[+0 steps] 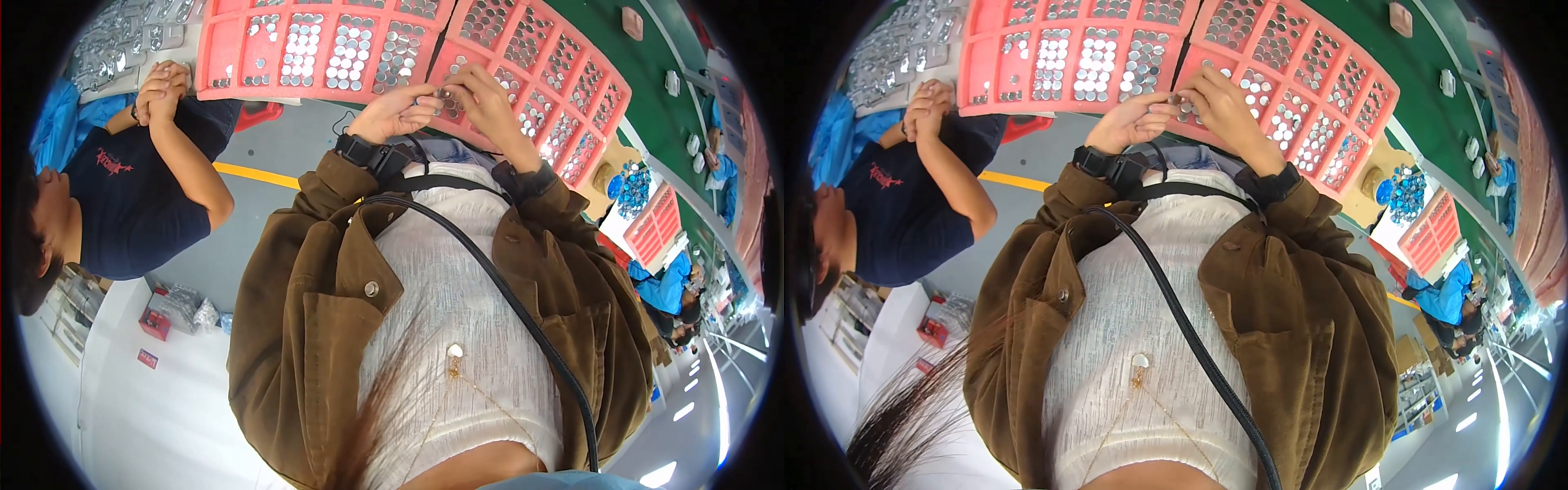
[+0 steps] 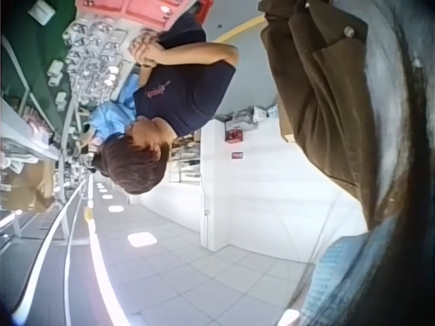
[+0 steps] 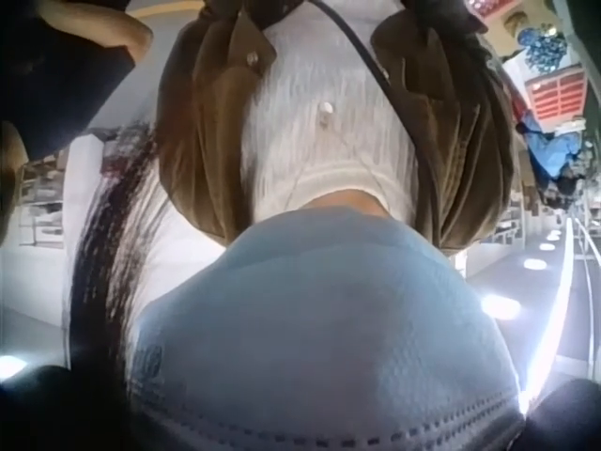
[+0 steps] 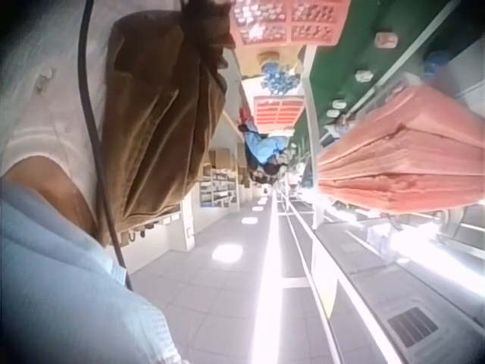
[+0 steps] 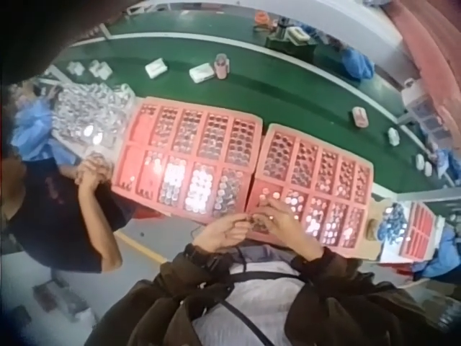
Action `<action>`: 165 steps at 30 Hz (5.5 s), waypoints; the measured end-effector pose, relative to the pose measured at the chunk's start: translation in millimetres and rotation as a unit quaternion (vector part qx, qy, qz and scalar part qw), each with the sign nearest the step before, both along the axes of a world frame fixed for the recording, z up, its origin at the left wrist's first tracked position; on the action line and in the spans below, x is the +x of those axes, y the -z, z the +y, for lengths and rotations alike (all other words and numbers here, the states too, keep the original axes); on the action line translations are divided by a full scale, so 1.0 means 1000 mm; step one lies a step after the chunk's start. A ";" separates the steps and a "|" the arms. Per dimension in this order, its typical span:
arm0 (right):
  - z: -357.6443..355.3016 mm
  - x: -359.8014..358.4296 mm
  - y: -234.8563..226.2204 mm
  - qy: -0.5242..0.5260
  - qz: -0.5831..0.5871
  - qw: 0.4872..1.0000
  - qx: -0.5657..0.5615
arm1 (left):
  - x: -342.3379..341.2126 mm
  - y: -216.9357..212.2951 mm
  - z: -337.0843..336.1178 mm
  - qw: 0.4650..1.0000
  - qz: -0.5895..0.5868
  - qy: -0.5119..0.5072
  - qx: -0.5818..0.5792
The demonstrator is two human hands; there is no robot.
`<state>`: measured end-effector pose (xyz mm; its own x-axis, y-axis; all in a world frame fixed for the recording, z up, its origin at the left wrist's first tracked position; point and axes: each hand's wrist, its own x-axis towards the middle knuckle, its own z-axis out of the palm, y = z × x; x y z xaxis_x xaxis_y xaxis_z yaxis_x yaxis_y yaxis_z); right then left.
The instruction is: The person picks up blue components from a container and places them onto silver discs in a pink tray, pressing them down by hand. They then pick up small silver pieces and place them onto the blue components.
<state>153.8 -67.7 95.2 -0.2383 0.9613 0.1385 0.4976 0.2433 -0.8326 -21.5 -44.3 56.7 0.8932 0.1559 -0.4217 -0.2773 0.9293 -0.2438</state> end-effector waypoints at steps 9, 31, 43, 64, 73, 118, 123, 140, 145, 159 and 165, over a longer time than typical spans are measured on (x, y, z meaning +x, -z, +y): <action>0.022 0.047 0.085 0.166 -0.153 0.974 -0.018 | 0.003 0.010 -0.004 0.986 0.145 -0.059 0.055; 0.008 -0.006 0.017 0.107 0.189 0.920 -0.326 | 0.018 -0.012 -0.003 0.880 0.301 -0.054 0.364; 0.010 -0.009 -0.004 -0.001 0.056 0.987 -0.147 | 0.008 -0.031 -0.005 0.907 0.258 -0.092 0.320; 0.007 -0.011 -0.015 -0.106 -0.014 0.994 0.005 | 0.003 -0.027 -0.006 0.955 0.170 -0.121 0.212; 0.005 -0.002 -0.015 -0.020 -0.089 0.971 0.219 | 0.005 -0.026 -0.006 0.935 0.138 -0.119 0.303; -0.024 -0.005 -0.012 -0.103 -0.022 0.991 0.077 | -0.016 -0.009 -0.019 0.985 0.030 0.102 0.134; -0.024 -0.003 -0.008 -0.089 0.016 0.996 -0.008 | -0.014 -0.008 -0.017 0.986 0.031 0.102 0.124; -0.013 0.038 0.062 0.149 -0.136 0.977 -0.071 | -0.010 -0.002 -0.019 0.982 0.136 0.057 0.121; -0.014 0.028 0.076 0.118 -0.109 0.986 -0.035 | -0.012 -0.005 -0.021 0.982 0.142 0.006 0.128; -0.015 0.023 0.086 0.093 -0.192 0.976 0.030 | -0.014 -0.001 -0.021 0.980 0.147 -0.038 0.128; -0.016 0.023 0.083 0.113 -0.179 0.977 0.025 | -0.014 0.008 -0.021 0.983 0.128 -0.053 0.123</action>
<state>177.0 -84.1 11.8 -0.0617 0.9892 0.1331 0.8002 0.1288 -0.5857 -35.2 -65.7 48.5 0.7365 0.3673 -0.5680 -0.3985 0.9142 0.0744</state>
